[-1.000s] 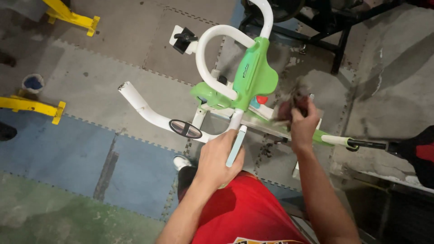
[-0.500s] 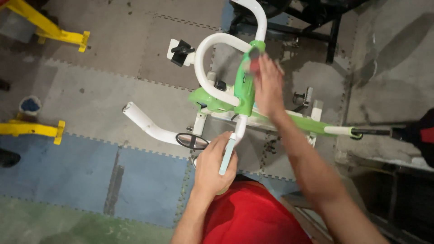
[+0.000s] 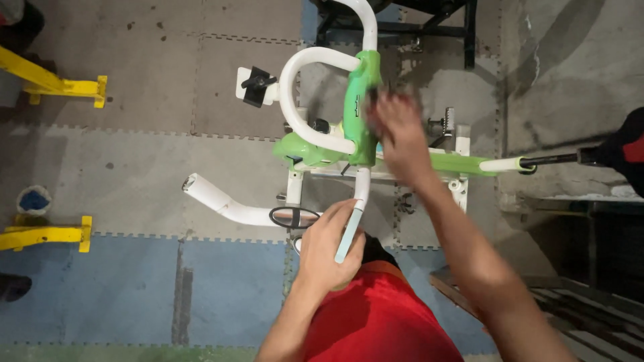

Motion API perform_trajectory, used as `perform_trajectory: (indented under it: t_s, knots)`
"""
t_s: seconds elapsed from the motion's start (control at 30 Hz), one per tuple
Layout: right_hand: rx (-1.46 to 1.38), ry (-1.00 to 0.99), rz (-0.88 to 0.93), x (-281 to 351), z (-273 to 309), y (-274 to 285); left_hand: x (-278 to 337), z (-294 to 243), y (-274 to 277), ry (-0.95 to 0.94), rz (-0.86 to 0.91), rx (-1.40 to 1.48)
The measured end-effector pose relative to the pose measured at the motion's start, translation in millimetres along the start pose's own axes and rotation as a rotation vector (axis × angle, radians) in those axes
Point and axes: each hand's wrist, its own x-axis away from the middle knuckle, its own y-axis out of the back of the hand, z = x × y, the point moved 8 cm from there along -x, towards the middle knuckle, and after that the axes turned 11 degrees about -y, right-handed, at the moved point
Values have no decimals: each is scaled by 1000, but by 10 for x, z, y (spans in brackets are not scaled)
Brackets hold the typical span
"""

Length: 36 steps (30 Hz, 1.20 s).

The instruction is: Cleaning and wiping down various parts of a stationary exercise bike with a spray bottle and cloth.

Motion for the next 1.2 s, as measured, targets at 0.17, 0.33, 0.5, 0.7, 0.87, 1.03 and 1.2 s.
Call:
perform_trajectory:
  t_s: [0.17, 0.33, 0.5, 0.7, 0.87, 1.03, 1.2]
  knots:
    - [-119, -121, 132, 521, 164, -14, -58, -118, 66, -38, -91, 36]
    - [-207, -146, 74, 199, 73, -79, -143, -68, -12, 35, -164, 57]
    - [-199, -77, 5, -658, -334, -154, -384, -164, -178, 104, -305, 66]
    - [-486, -31, 178, -1973, -829, -547, -713, -239, -396, 162, -449, 20]
    - [-564, -135, 331, -2847, -1051, -1033, -891, -229, -515, 219, -514, -43]
    - [-388, 82, 273, -2330, -516, -528, -1063, -215, -547, 157, -597, -72]
    - [-287, 264, 254, -1670, -559, -268, -1218, -46, -578, 93, -602, -112]
